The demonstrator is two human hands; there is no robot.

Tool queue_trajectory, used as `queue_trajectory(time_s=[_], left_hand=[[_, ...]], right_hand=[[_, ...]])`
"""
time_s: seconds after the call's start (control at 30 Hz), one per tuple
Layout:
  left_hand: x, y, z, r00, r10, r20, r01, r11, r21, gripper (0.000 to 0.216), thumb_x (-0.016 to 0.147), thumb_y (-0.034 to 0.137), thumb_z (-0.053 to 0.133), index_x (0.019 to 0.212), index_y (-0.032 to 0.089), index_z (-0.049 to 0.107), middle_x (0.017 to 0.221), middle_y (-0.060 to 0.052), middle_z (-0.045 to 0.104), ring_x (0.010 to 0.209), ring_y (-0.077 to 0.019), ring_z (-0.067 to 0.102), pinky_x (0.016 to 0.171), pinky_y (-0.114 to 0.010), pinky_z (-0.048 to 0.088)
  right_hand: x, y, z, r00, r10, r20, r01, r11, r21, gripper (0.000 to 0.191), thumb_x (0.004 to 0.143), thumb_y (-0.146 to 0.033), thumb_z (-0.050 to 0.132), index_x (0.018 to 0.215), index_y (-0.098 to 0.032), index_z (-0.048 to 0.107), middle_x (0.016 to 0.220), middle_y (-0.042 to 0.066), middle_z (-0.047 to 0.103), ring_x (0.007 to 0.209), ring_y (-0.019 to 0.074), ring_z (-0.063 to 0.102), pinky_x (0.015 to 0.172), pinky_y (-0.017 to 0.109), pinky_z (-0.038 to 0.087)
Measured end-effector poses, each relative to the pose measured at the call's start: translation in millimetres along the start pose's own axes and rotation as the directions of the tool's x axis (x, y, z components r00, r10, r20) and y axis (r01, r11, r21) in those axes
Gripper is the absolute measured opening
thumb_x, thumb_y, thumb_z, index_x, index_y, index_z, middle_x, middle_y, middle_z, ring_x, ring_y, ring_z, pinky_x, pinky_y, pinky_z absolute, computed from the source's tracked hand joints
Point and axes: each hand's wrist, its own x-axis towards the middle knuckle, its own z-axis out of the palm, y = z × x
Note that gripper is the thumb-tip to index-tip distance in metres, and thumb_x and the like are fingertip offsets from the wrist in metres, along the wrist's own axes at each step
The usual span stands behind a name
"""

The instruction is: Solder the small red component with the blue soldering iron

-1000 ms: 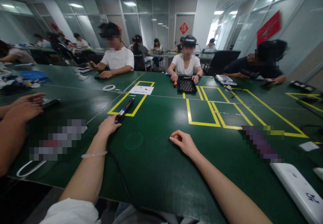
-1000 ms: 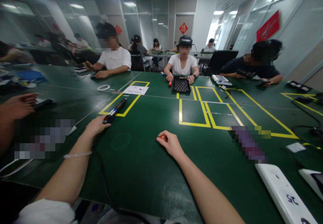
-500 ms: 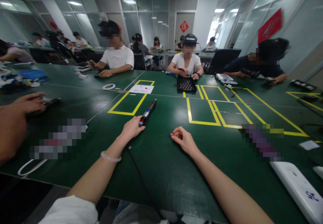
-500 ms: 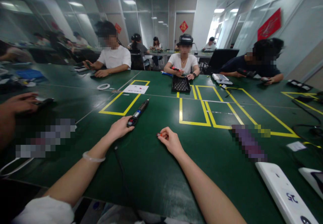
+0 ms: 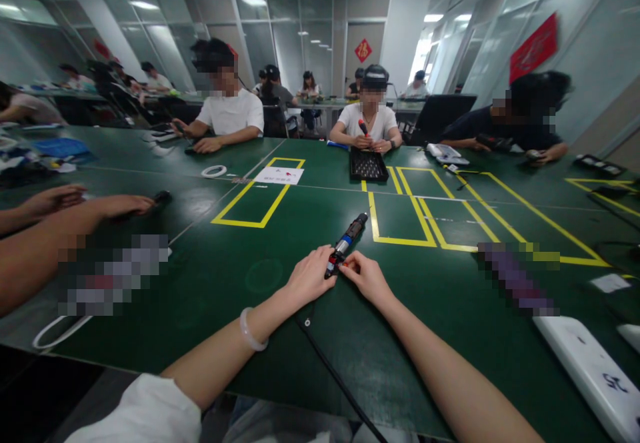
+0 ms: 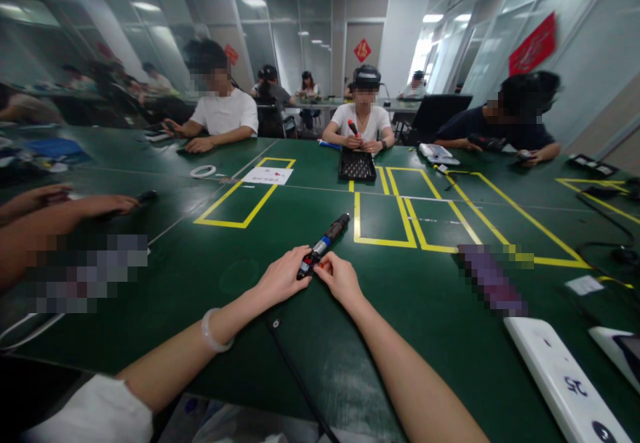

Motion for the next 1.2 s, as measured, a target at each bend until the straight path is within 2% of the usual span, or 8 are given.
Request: queue_trajectory(time_s=[0.1, 0.17, 0.33, 0.43, 0.57, 0.83, 1.0, 1.2], left_hand=[[0, 2, -1, 1.0, 0.008, 0.006, -0.008, 1.0, 0.015, 0.057, 0.078, 0.028, 0.057, 0.131, 0.021, 0.037, 0.131, -0.009, 0.049, 0.11, -0.0242, 0.054, 0.091, -0.036, 0.046], [-1, 3, -2, 1.0, 0.018, 0.003, -0.018, 0.999, 0.033, 0.058, 0.079, 0.029, 0.056, 0.133, 0.021, 0.036, 0.131, -0.009, 0.048, 0.109, -0.0243, 0.054, 0.088, -0.036, 0.047], [0, 5, 0, 1.0, 0.022, -0.002, -0.022, 0.997, 0.072, 0.059, 0.083, 0.038, 0.054, 0.137, 0.022, 0.034, 0.134, -0.01, 0.046, 0.11, -0.0253, 0.054, 0.087, -0.036, 0.047], [3, 5, 0, 1.0, 0.018, -0.014, -0.017, 0.998, 0.065, 0.054, 0.088, 0.044, 0.049, 0.136, 0.022, 0.036, 0.134, -0.01, 0.047, 0.11, -0.0251, 0.054, 0.087, -0.036, 0.047], [9, 4, 1, 1.0, 0.007, -0.009, -0.006, 0.998, 0.061, 0.053, 0.09, 0.049, 0.045, 0.136, 0.024, 0.035, 0.129, -0.01, 0.05, 0.107, -0.0244, 0.056, 0.085, -0.034, 0.046], [10, -3, -9, 1.0, 0.008, 0.023, -0.012, 0.983, 0.184, 0.054, 0.09, 0.046, 0.048, 0.137, 0.022, 0.037, 0.129, -0.011, 0.049, 0.105, -0.0243, 0.056, 0.084, -0.034, 0.046], [9, -37, -20, 0.998, -0.061, 0.019, 0.054, 0.963, 0.264, 0.056, 0.09, 0.047, 0.048, 0.139, 0.024, 0.036, 0.133, -0.011, 0.048, 0.105, -0.0257, 0.056, 0.084, -0.035, 0.046], [6, -116, -48, 0.962, -0.266, 0.052, 0.245, 0.934, 0.26, 0.058, 0.09, 0.051, 0.041, 0.141, 0.024, 0.034, 0.14, -0.011, 0.043, 0.114, -0.0291, 0.052, 0.088, -0.037, 0.045]], right_hand=[[1, 0, 3, 1.0, 0.002, -0.01, -0.002, 1.0, -0.029, 0.02, 0.08, -0.035, 0.062, 0.074, -0.02, 0.052, 0.057, -0.005, 0.05, 0.051, 0.0119, 0.046, 0.052, 0.022, 0.032], [2, -1, 5, 1.0, -0.011, -0.025, 0.011, 1.0, 0.012, 0.018, 0.079, -0.034, 0.063, 0.079, -0.02, 0.052, 0.058, -0.006, 0.049, 0.052, 0.0118, 0.046, 0.053, 0.022, 0.034], [0, -10, 3, 1.0, -0.028, 0.007, 0.028, 0.997, 0.073, 0.017, 0.079, -0.033, 0.063, 0.08, -0.019, 0.053, 0.061, -0.004, 0.053, 0.054, 0.0123, 0.049, 0.054, 0.022, 0.036], [-2, -13, -1, 1.0, -0.02, -0.014, 0.022, 0.995, 0.096, 0.017, 0.085, -0.034, 0.056, 0.079, -0.018, 0.057, 0.068, -0.001, 0.061, 0.059, 0.0135, 0.053, 0.057, 0.023, 0.039], [-1, -11, -3, 0.999, -0.037, -0.04, 0.04, 0.997, 0.062, 0.023, 0.089, -0.034, 0.051, 0.076, -0.017, 0.06, 0.068, 0.0, 0.06, 0.061, 0.014, 0.053, 0.059, 0.023, 0.038], [-4, -9, -5, 0.994, -0.103, -0.021, 0.103, 0.994, 0.024, 0.018, 0.089, -0.03, 0.051, 0.083, -0.018, 0.063, 0.077, 0.001, 0.061, 0.069, 0.0149, 0.054, 0.065, 0.024, 0.04], [-4, -9, -8, 0.995, -0.097, 0.001, 0.097, 0.995, 0.015, 0.017, 0.089, -0.028, 0.051, 0.083, -0.017, 0.063, 0.076, 0.001, 0.06, 0.069, 0.0147, 0.055, 0.065, 0.024, 0.04], [-5, -10, -9, 0.995, -0.094, 0.028, 0.093, 0.996, 0.012, 0.015, 0.088, -0.026, 0.052, 0.084, -0.018, 0.064, 0.078, 0.001, 0.062, 0.071, 0.0148, 0.056, 0.065, 0.024, 0.041]])
